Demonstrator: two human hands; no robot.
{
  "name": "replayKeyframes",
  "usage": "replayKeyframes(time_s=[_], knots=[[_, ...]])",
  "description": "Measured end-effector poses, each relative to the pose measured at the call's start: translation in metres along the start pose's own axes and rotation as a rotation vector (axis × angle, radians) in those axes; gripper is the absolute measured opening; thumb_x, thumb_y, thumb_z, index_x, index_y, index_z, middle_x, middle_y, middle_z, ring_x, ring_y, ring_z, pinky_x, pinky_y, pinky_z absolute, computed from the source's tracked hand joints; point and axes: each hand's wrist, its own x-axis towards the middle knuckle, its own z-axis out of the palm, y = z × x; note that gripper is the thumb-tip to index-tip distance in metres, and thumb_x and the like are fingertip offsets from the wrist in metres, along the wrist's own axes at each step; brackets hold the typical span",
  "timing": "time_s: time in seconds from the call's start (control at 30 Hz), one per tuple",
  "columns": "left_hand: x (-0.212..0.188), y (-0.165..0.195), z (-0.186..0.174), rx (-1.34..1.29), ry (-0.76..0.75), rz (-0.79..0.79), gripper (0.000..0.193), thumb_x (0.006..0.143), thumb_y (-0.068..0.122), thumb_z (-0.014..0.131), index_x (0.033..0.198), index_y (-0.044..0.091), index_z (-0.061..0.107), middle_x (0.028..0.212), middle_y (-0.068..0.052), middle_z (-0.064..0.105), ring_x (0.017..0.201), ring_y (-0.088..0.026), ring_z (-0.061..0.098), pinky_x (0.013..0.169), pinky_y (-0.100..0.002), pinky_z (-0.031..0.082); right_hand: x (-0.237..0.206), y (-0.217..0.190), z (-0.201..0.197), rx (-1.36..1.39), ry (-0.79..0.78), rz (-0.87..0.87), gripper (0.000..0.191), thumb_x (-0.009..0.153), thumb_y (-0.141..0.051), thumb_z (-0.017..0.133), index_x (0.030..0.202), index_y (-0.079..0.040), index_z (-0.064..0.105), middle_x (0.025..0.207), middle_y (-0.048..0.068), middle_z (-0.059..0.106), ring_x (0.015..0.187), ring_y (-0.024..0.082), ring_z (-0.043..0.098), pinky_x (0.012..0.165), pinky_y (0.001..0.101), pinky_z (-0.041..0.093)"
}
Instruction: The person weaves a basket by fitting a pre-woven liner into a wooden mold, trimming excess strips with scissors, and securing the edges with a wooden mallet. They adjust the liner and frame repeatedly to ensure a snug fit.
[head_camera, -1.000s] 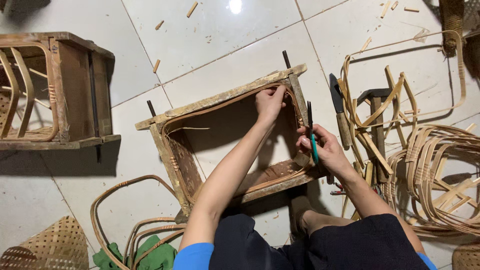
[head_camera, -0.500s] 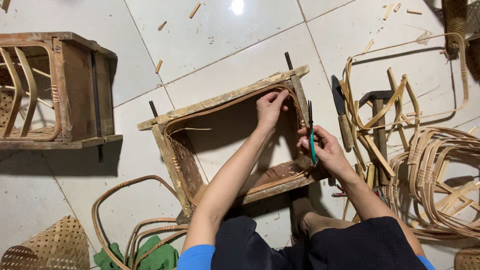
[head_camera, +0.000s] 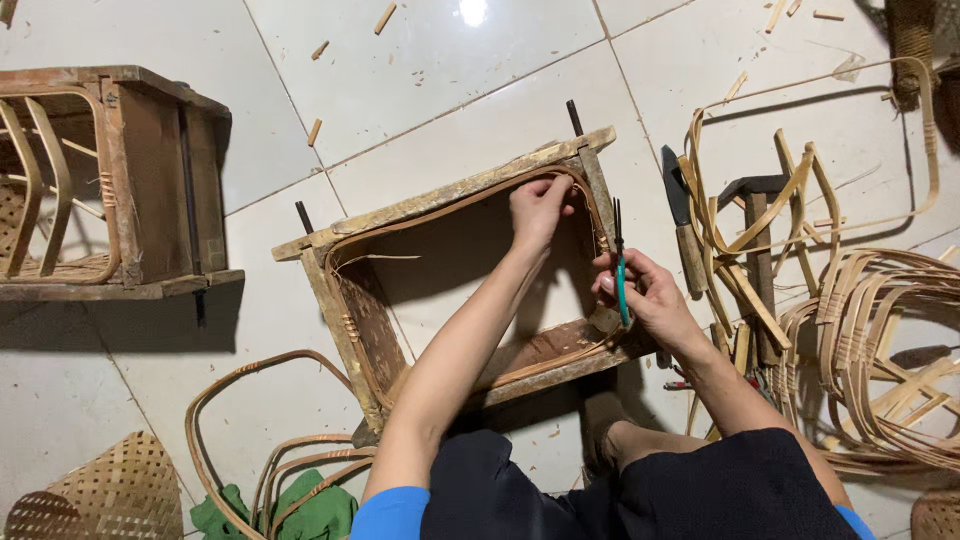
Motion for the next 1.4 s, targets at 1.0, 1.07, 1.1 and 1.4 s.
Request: replayKeyframes(time_s=[1.0, 1.07, 1.1, 1.4], knots=[[-0.004, -0.052, -0.009, -0.600, -0.223, -0.053, 0.020, 0.099, 0.035, 0.072, 0.101, 0.016, 0.064, 0.101, 0.003, 0.067, 0.081, -0.008, 0.067, 0.061, -0.022, 0.039, 0.033, -0.032, -0.038, -0.798, 0.040, 0.111, 0.036, 0.090, -0.034, 0.068, 0.120, -0.015, 0.073, 0.082, 0.002, 0.074, 0.058, 0.012, 0.070, 0.060, 0.0365, 0.060], [-0.011, -0.051, -0.014, -0.645, -0.263, -0.047, 0.016, 0.096, 0.032, 0.071, 0.101, 0.018, 0.066, 0.100, 0.004, 0.070, 0.087, -0.008, 0.071, 0.075, -0.022, 0.051, 0.057, -0.059, -0.052, -1.062, -0.135, -0.006, 0.044, 0.085, -0.046, 0.070, 0.110, -0.011, 0.076, 0.085, 0.004, 0.072, 0.064, 0.015, 0.065, 0.060, 0.0395, 0.060], [-0.014, -0.050, -0.015, -0.620, -0.257, -0.034, 0.015, 0.096, 0.033, 0.071, 0.100, 0.019, 0.066, 0.099, 0.005, 0.071, 0.087, -0.007, 0.071, 0.072, -0.022, 0.048, 0.070, -0.071, -0.056, -1.204, -0.199, -0.227, 0.056, 0.088, -0.055, 0.065, 0.112, -0.005, 0.073, 0.084, 0.009, 0.069, 0.067, 0.018, 0.062, 0.059, 0.0394, 0.058], [-0.025, -0.042, -0.010, -0.573, -0.172, -0.013, 0.012, 0.099, 0.032, 0.073, 0.100, 0.022, 0.067, 0.096, 0.014, 0.067, 0.081, 0.003, 0.050, 0.068, -0.019, 0.038, 0.193, -0.138, -0.005, -1.887, -0.667, 0.322, 0.084, 0.088, -0.081, 0.045, 0.083, -0.001, 0.068, 0.067, 0.006, 0.057, 0.057, 0.019, 0.055, 0.053, 0.0361, 0.051]])
